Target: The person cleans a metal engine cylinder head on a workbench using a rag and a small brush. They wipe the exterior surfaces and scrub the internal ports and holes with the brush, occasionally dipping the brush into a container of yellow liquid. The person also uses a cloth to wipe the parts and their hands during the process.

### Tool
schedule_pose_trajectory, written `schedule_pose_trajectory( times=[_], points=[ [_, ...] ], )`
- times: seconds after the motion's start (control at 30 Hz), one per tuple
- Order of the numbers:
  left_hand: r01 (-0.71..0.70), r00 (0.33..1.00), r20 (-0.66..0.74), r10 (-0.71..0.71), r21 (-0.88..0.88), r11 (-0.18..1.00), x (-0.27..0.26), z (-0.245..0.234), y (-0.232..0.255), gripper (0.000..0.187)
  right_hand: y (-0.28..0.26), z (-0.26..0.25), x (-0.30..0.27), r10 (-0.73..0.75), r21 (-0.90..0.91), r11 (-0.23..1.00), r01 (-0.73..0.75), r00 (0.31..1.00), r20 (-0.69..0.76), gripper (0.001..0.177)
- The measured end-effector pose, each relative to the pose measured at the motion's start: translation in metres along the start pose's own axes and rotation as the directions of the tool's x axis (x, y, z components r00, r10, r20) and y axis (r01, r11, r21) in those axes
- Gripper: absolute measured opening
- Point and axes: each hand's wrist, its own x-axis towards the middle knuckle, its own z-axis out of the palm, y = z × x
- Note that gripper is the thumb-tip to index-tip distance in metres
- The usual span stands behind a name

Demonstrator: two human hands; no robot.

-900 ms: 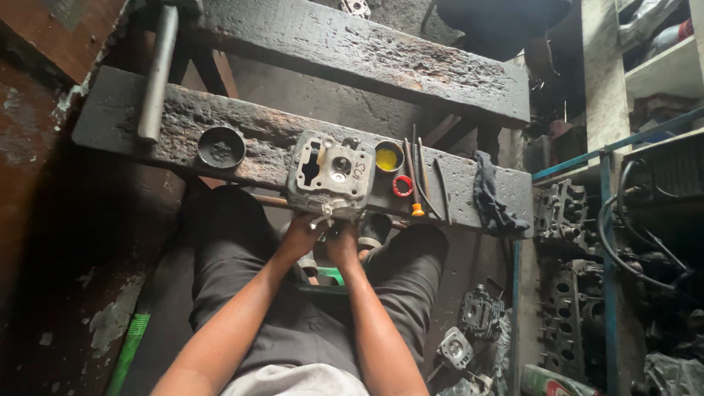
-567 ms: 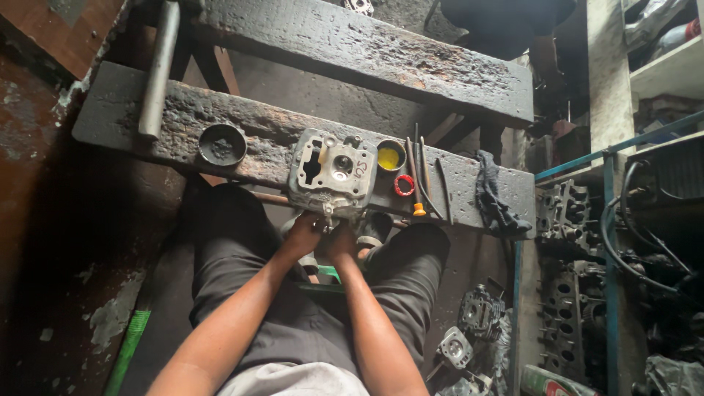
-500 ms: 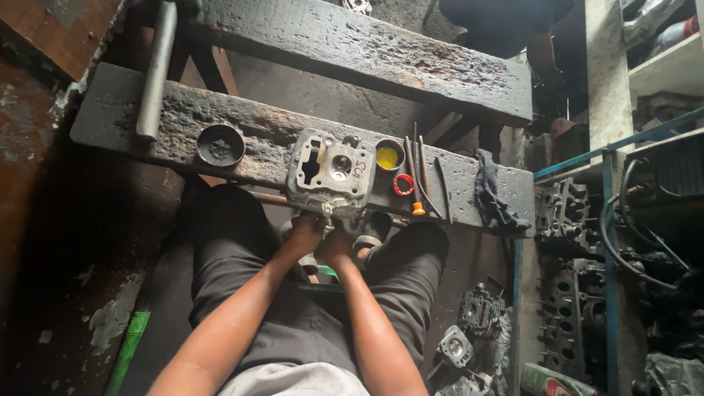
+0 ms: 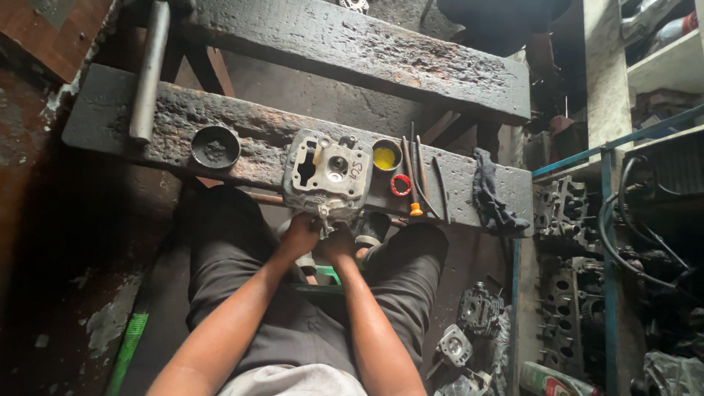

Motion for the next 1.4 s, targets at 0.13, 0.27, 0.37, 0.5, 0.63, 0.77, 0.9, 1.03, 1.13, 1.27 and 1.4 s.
schedule_pose_trajectory(
  times=[0.13, 0.27, 0.37, 0.5, 0.63, 0.77, 0.9, 1.03, 1.13, 1.27, 1.4],
  points=[
    [0.051, 0.998, 0.020, -0.053, 0.086, 0.995, 0.007, -0.001, 0.005, 0.022, 0.021, 0.017, 0.010, -0.011, 0.117, 0.993, 0.020, 0.997, -0.075, 0.042],
    [0.038, 0.999, -0.005, -0.038, 0.036, 0.999, 0.004, 0.004, -0.005, 0.021, 0.036, 0.028, 0.023, -0.092, 0.090, 0.990, 0.106, 0.985, -0.145, 0.037],
    [-0.044, 0.999, 0.008, 0.043, 0.052, 0.998, 0.005, 0.006, -0.011, 0.019, 0.041, 0.032, 0.028, -0.109, 0.081, 0.989, 0.125, 0.978, -0.179, 0.035],
    [0.080, 0.997, 0.021, -0.078, -0.158, 0.984, 0.006, -0.003, -0.009, 0.027, 0.042, 0.030, 0.028, -0.151, 0.014, 0.988, 0.156, 0.971, -0.187, 0.036],
    [-0.090, 0.996, -0.016, 0.090, 0.042, 0.995, -0.002, 0.006, -0.010, 0.026, 0.036, 0.024, 0.024, -0.081, -0.010, 0.997, 0.081, 0.975, -0.205, 0.033],
    [-0.011, 1.000, 0.015, 0.013, -0.116, 0.993, 0.001, -0.002, -0.011, 0.031, 0.029, 0.018, 0.026, 0.075, -0.041, 0.996, -0.081, 0.989, -0.125, 0.034],
    [0.060, 0.996, 0.053, -0.068, 0.149, 0.987, -0.001, 0.023, -0.030, 0.019, 0.037, 0.024, 0.031, 0.167, 0.119, 0.982, -0.146, 0.968, -0.186, 0.035],
    [0.033, 0.998, 0.047, -0.034, 0.015, 0.999, 0.007, 0.020, -0.024, 0.039, 0.040, 0.029, 0.046, 0.279, 0.186, 0.953, -0.241, 0.935, -0.219, 0.039],
    [0.183, 0.982, 0.099, -0.161, -0.285, 0.941, -0.012, -0.001, 0.006, 0.065, 0.042, 0.023, 0.060, 0.155, 0.304, 0.949, -0.081, 0.962, -0.226, 0.043],
    [0.508, 0.859, 0.303, -0.412, -0.409, 0.758, -0.030, 0.002, 0.013, 0.058, 0.033, 0.027, 0.080, 0.101, 0.628, 0.778, -0.011, 0.989, -0.109, 0.043],
    [0.612, 0.791, 0.386, -0.476, -0.470, 0.636, 0.012, 0.018, -0.029, 0.051, 0.012, 0.094, 0.018, 0.006, 0.603, 0.797, 0.042, 0.997, -0.079, 0.044]
  ],
)
